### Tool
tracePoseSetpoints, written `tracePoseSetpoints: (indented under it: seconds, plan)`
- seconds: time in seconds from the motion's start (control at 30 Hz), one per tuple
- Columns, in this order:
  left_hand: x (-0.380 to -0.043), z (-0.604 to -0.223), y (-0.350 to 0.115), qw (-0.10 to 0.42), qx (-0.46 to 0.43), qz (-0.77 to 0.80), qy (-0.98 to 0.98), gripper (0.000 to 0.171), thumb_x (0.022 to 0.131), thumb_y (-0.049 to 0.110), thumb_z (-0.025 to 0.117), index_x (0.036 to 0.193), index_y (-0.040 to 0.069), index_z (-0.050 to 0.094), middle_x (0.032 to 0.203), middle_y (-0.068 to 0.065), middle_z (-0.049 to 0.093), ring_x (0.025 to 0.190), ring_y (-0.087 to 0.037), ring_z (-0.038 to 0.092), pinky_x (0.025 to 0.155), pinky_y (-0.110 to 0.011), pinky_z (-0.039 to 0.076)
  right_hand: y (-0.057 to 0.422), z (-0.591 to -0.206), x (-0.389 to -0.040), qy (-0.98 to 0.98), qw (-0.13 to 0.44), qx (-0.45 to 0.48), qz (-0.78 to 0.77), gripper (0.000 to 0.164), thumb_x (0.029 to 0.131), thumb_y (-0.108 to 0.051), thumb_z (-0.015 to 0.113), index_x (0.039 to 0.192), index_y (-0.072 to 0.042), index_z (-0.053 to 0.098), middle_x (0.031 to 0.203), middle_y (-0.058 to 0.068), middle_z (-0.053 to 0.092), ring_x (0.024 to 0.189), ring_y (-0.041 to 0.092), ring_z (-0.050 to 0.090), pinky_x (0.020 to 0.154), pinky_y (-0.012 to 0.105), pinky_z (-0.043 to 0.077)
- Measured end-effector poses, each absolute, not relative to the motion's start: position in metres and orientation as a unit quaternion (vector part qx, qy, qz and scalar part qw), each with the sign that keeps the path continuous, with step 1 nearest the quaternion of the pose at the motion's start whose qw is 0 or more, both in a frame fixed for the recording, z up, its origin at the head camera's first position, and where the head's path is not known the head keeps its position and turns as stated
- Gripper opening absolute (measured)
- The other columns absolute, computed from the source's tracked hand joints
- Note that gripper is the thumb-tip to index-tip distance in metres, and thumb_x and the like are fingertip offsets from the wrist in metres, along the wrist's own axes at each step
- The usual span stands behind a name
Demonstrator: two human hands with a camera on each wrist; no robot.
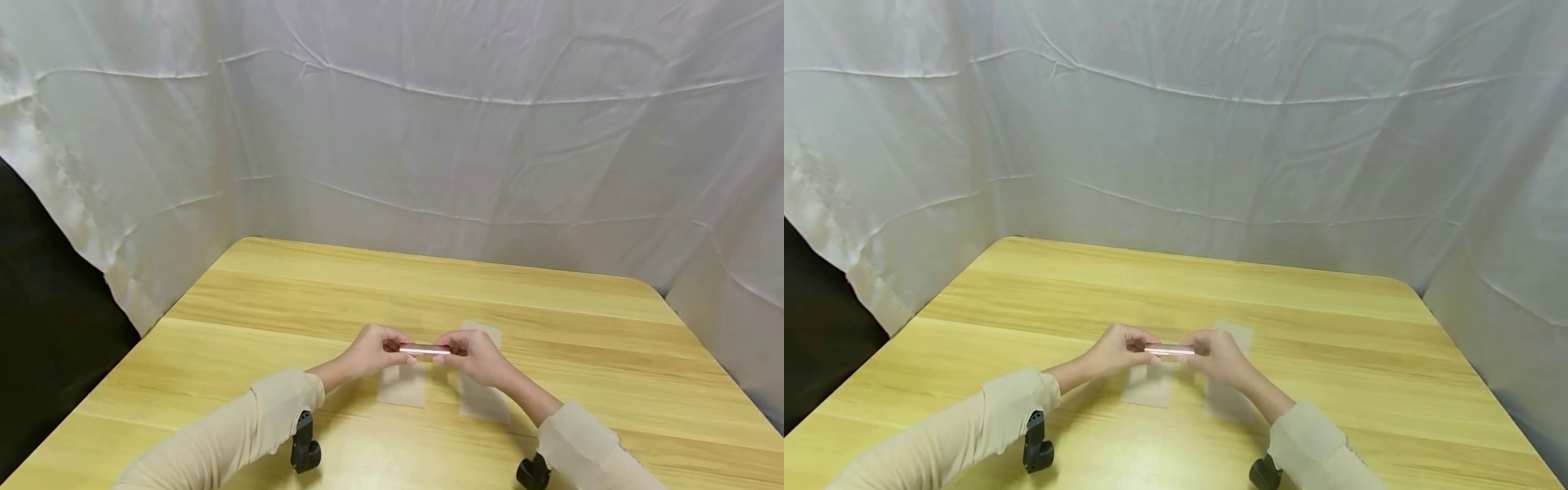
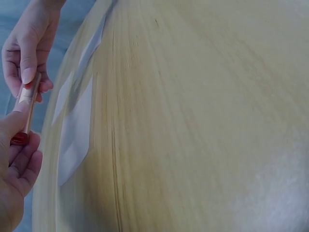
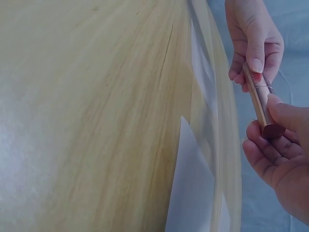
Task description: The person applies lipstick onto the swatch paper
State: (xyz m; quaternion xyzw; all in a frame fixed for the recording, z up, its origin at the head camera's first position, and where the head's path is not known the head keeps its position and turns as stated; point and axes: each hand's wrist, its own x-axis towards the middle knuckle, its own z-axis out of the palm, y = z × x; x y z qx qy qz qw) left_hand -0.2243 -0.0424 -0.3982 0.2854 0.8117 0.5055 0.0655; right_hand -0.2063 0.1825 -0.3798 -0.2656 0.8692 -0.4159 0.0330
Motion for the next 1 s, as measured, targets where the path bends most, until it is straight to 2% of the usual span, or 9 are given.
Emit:
tracePoseSetpoints:
  seconds: [0.33, 0.6, 0.83, 1.0]
  plan:
    - [-0.2225, -0.3961, -0.0421, 0.069, 0.305, 0.496, 0.81, 0.019, 0.079, 0.008, 0.072, 0.094, -0.004, 0.07, 0.092, -0.018, 0.07, 0.073, -0.012, 0.064, 0.064, -0.016, 0.053, 0.1852, -0.3794, -0.2034, 0.876, 0.034, -0.273, -0.396, 0.019, 0.083, -0.011, 0.068, 0.096, 0.002, 0.068, 0.079, 0.008, 0.066, 0.064, 0.001, 0.05, 0.056, 0.017, 0.046]
    - [-0.2211, -0.3964, -0.0379, 0.046, 0.286, 0.497, 0.818, 0.021, 0.076, 0.012, 0.075, 0.091, -0.003, 0.071, 0.084, -0.015, 0.071, 0.065, -0.007, 0.061, 0.057, -0.015, 0.05, 0.1863, -0.381, -0.2039, 0.871, 0.003, -0.278, -0.404, 0.02, 0.082, -0.012, 0.069, 0.094, 0.004, 0.069, 0.079, 0.01, 0.067, 0.066, -0.001, 0.052, 0.058, 0.017, 0.049]
    - [-0.2193, -0.3937, -0.036, 0.031, 0.286, 0.487, 0.824, 0.019, 0.074, 0.009, 0.077, 0.087, -0.003, 0.071, 0.08, -0.015, 0.071, 0.061, -0.005, 0.059, 0.055, -0.014, 0.05, 0.1863, -0.3844, -0.2028, 0.878, 0.004, -0.257, -0.405, 0.018, 0.081, -0.012, 0.07, 0.092, 0.001, 0.07, 0.077, 0.007, 0.067, 0.064, -0.001, 0.052, 0.056, 0.018, 0.049]
    - [-0.2186, -0.3941, -0.0357, 0.042, 0.29, 0.492, 0.82, 0.018, 0.074, 0.01, 0.077, 0.086, -0.002, 0.072, 0.079, -0.013, 0.071, 0.059, -0.003, 0.059, 0.053, -0.015, 0.05, 0.1871, -0.3855, -0.2017, 0.879, 0.004, -0.261, -0.399, 0.017, 0.08, -0.012, 0.071, 0.09, 0.001, 0.07, 0.075, 0.007, 0.067, 0.062, -0.001, 0.051, 0.054, 0.018, 0.048]
